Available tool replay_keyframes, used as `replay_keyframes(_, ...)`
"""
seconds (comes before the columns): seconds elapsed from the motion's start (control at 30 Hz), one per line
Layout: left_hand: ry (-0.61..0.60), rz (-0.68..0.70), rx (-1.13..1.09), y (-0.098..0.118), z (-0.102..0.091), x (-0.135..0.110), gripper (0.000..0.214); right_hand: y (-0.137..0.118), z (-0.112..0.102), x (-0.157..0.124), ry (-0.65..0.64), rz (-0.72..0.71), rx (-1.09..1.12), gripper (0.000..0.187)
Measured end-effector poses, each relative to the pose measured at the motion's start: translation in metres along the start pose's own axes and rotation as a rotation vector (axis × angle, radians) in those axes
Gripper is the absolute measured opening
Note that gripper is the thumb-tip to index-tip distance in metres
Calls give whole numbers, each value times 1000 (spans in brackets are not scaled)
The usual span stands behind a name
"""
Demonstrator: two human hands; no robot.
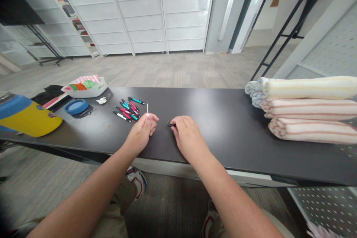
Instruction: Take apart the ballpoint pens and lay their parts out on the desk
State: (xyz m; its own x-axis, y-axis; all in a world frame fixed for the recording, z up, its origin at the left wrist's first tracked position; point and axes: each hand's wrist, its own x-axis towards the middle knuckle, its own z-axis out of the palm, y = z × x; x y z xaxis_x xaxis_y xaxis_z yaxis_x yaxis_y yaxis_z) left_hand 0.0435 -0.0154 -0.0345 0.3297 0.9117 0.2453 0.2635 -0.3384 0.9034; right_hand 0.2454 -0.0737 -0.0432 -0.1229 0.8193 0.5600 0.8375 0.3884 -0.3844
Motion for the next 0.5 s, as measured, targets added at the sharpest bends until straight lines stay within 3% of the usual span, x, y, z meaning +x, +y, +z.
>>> replay_keyframes(0.1, -26, 24, -102, -1, 0, -1, 39, 1, -2, -2, 121, 158, 83, 19)
replay_keyframes(0.27, 48, 19, 326, 6, 0, 2, 22, -1, -8, -3, 166, 349, 141, 22)
replay_keyframes(0.5, -17, 72, 688, 7, 14, 16, 19, -3, -14, 1, 134, 493, 203, 22)
